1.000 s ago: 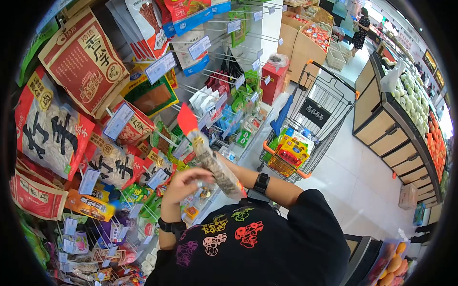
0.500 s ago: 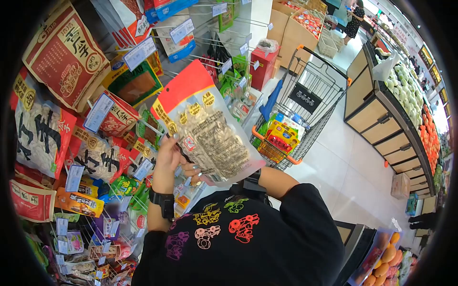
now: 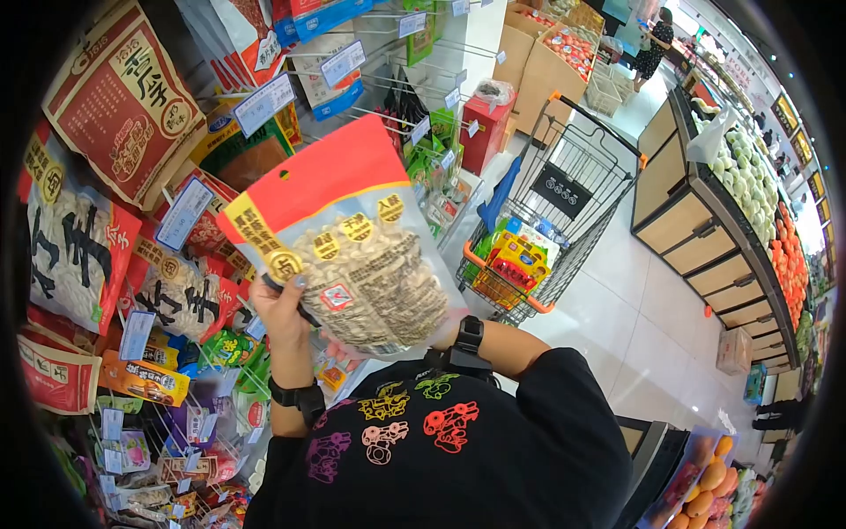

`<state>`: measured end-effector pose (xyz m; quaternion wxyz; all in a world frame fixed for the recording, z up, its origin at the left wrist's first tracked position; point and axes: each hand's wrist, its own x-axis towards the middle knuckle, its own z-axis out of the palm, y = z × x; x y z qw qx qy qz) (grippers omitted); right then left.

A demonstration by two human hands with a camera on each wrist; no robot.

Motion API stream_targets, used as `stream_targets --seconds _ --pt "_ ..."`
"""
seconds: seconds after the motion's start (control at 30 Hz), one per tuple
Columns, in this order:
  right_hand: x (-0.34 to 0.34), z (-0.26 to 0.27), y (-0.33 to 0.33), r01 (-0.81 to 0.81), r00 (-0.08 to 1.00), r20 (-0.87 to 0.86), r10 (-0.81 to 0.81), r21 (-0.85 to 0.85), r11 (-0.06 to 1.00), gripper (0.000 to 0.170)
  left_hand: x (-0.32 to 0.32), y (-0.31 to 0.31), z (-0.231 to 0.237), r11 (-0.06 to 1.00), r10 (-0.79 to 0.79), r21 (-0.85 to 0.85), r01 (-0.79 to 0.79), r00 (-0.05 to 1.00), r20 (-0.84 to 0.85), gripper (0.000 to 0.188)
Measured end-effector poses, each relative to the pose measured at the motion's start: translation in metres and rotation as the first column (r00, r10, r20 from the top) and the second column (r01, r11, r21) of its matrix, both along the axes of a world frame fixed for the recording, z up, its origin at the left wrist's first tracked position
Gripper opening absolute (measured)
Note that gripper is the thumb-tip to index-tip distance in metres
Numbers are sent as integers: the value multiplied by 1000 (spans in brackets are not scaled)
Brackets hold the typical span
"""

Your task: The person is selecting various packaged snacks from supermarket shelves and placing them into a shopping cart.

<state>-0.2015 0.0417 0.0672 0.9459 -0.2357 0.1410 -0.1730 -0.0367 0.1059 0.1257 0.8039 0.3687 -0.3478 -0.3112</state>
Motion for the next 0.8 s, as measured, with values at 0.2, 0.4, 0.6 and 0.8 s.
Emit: stream_targets --seconds 0.2,0.4,0.6,0.8 --pt "17 16 -2 81 996 -41 -84 -71 994 63 10 11 4 996 79 -44 -78 997 19 28" --pt "9 27 -28 -140 988 73 138 19 990 69 19 9 -6 991 135 -26 -135 991 23 24" --pt "-33 -32 -44 -37 927 361 100 -178 983 86 14 -2 -11 997 66 39 -60 984 -163 20" --pt "-34 -14 -40 10 902 430 -45 83 997 67 14 -2 -11 988 -94 116 106 990 -105 27"
